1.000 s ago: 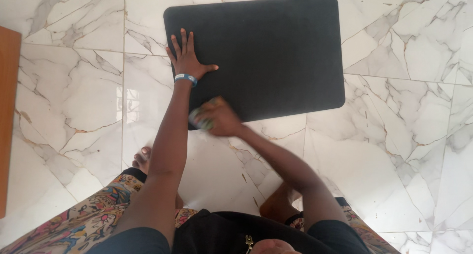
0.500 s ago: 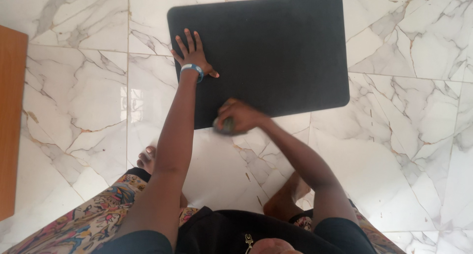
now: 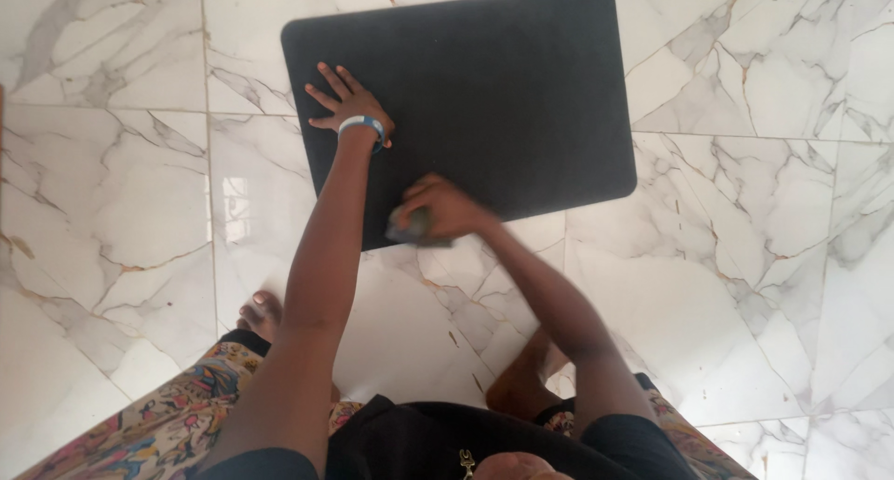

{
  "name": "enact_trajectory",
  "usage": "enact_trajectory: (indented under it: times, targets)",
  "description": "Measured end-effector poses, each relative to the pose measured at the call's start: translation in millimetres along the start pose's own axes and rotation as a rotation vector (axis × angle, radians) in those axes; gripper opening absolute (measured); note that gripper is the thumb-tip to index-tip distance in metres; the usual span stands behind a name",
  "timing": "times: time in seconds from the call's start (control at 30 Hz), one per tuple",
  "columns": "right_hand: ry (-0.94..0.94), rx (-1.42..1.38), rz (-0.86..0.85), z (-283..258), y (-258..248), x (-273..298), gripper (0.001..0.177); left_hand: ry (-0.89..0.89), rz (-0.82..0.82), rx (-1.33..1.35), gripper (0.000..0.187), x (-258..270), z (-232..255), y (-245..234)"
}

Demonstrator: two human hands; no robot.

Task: The person cleans a bathroom mat by wiping its top surface with a cloth, flipping the mat over, and wiping the other side with the cloth.

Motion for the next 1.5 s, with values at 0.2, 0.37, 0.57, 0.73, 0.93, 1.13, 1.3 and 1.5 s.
enact_trajectory:
  times: [0.2, 0.37, 0.57, 0.73, 0.93, 1.13, 1.3, 1.5]
  targets:
    - [0.215, 0.05, 0.223, 30.3, -28.1, -5.2, 0.048, -0.083, -0.057, 0.013, 0.149, -1.8, 7.6, 2.4]
    - [0.479, 0.176, 0.566, 60.9, -81.1, 9.7, 0.035, -0.045, -0.047, 0.018, 0.148, -7.3, 6.4, -0.7]
    - [0.256, 0.253, 0.316, 28.9, -41.0, -13.8, 0.033, -0.088, -0.057, -0.027, 0.148, -15.9, 13.3, 0.5]
    - [0.393, 0.13, 0.663, 67.0, -91.7, -10.2, 0.035, -0.091, -0.052, -0.034, 0.151, -15.2, 12.7, 3.3]
    - [0.246, 0.208, 0.55, 43.1, -41.3, -25.6, 0.039, -0.054, -0.043, -0.058, 0.15, -5.8, 8.1, -5.8]
    - [0.375, 0.171, 0.684, 52.5, -63.7, -43.0, 0.038, 0.0, -0.018, -0.099, 0.149, 3.1, 5.4, -12.8]
    - [0.517, 0.148, 0.939, 44.3, -60.0, -46.4, 0.043, 0.038, -0.001, -0.112, 0.139, -8.0, -8.5, 0.9]
    - [0.212, 0.191, 0.457, 18.5, -17.7, -55.4, 0.052, 0.18, 0.325, 0.06, 0.084, -49.7, -29.2, 8.5]
Point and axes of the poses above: each hand's wrist, its own x-axis away from the middle knuckle, its own y-axis out of the palm, z = x × y, the point moved 3 cm from there along -x, towards the middle knuckle, and after that the axes turned 3 degrees about y, right-handed, at the moved point
